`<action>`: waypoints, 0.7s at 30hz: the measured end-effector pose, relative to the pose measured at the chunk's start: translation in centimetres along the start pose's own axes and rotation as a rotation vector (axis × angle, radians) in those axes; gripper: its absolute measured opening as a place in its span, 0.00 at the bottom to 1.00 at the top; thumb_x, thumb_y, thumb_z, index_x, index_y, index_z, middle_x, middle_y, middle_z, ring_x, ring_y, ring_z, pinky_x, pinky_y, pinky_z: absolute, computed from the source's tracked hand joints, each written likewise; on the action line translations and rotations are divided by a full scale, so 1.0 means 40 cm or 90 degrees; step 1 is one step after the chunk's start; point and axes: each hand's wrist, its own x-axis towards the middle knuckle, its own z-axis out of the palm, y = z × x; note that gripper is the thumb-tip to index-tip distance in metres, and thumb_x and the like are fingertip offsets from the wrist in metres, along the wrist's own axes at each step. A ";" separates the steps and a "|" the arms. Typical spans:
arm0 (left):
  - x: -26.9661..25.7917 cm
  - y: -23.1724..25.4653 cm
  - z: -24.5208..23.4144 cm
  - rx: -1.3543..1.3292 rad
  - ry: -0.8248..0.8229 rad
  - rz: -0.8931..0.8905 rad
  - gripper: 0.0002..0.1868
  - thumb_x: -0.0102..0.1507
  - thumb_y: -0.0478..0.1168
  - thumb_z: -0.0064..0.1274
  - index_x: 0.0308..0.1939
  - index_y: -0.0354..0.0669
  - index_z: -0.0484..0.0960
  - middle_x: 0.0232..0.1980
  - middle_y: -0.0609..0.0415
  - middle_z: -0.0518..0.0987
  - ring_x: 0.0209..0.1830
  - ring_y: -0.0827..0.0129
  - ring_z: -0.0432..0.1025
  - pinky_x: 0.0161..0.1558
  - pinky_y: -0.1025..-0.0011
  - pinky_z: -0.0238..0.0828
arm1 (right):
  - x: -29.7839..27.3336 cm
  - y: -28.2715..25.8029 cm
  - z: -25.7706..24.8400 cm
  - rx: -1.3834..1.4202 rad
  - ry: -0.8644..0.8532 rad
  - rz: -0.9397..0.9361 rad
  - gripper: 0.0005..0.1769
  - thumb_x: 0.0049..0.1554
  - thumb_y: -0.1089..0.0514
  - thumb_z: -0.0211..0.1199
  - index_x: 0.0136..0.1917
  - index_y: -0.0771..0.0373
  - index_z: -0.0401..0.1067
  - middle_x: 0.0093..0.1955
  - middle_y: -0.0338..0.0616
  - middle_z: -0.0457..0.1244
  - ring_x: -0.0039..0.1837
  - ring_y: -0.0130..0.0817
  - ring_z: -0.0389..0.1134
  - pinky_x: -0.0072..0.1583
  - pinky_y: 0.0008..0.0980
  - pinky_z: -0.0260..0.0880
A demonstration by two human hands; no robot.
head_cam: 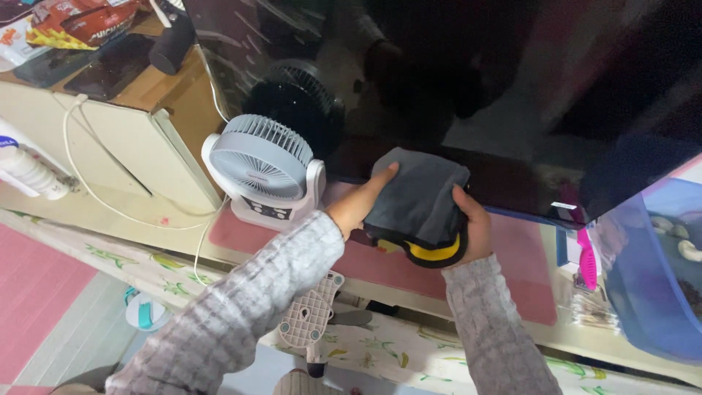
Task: Cleaning a small desk fan and a television screen with a cloth.
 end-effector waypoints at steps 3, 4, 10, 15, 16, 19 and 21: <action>0.048 -0.047 -0.010 0.030 0.024 -0.024 0.51 0.62 0.73 0.45 0.76 0.38 0.62 0.77 0.40 0.63 0.73 0.54 0.59 0.64 0.62 0.58 | -0.018 0.006 0.018 -0.001 0.091 0.003 0.25 0.63 0.52 0.60 0.66 0.73 0.68 0.62 0.53 0.68 0.60 0.45 0.71 0.65 0.44 0.71; 0.052 -0.048 -0.017 0.033 0.019 -0.027 0.51 0.62 0.73 0.45 0.76 0.38 0.62 0.77 0.40 0.63 0.73 0.54 0.59 0.64 0.62 0.58 | -0.022 0.013 0.026 0.000 0.096 0.000 0.25 0.63 0.52 0.60 0.66 0.73 0.68 0.62 0.53 0.68 0.60 0.45 0.71 0.65 0.44 0.71; 0.037 -0.005 -0.041 -0.298 -0.177 0.164 0.39 0.63 0.57 0.58 0.65 0.25 0.76 0.60 0.47 0.83 0.59 0.62 0.76 0.65 0.65 0.68 | -0.024 0.128 -0.187 -0.132 0.288 -0.012 0.19 0.60 0.55 0.57 0.64 0.61 0.68 0.62 0.45 0.68 0.63 0.43 0.70 0.65 0.53 0.72; 0.066 -0.019 0.007 -0.350 -0.264 -0.011 0.28 0.61 0.56 0.60 0.55 0.39 0.79 0.43 0.50 0.81 0.43 0.61 0.75 0.48 0.61 0.75 | -0.069 0.198 0.010 0.183 0.192 0.104 0.34 0.54 0.33 0.56 0.59 0.63 0.69 0.55 0.48 0.69 0.56 0.46 0.70 0.53 0.58 0.68; 0.065 -0.025 0.016 -0.351 -0.269 -0.017 0.28 0.61 0.56 0.60 0.55 0.39 0.79 0.43 0.50 0.81 0.43 0.61 0.75 0.48 0.61 0.75 | -0.084 0.204 0.029 0.184 0.199 0.102 0.34 0.54 0.33 0.56 0.59 0.63 0.69 0.55 0.48 0.69 0.56 0.46 0.70 0.53 0.58 0.68; 0.094 -0.029 0.026 -0.149 -0.239 -0.165 0.33 0.57 0.62 0.59 0.57 0.45 0.77 0.47 0.45 0.83 0.44 0.48 0.79 0.41 0.40 0.76 | -0.084 0.202 0.045 0.102 0.279 0.078 0.44 0.49 0.26 0.56 0.61 0.64 0.71 0.56 0.50 0.72 0.56 0.45 0.73 0.58 0.53 0.73; 0.133 -0.066 0.026 0.173 -0.156 0.121 0.40 0.45 0.63 0.64 0.51 0.36 0.82 0.46 0.43 0.86 0.44 0.53 0.83 0.46 0.60 0.81 | -0.087 0.197 -0.009 -0.017 0.247 0.041 0.38 0.55 0.32 0.59 0.65 0.64 0.70 0.58 0.49 0.70 0.57 0.44 0.72 0.60 0.45 0.73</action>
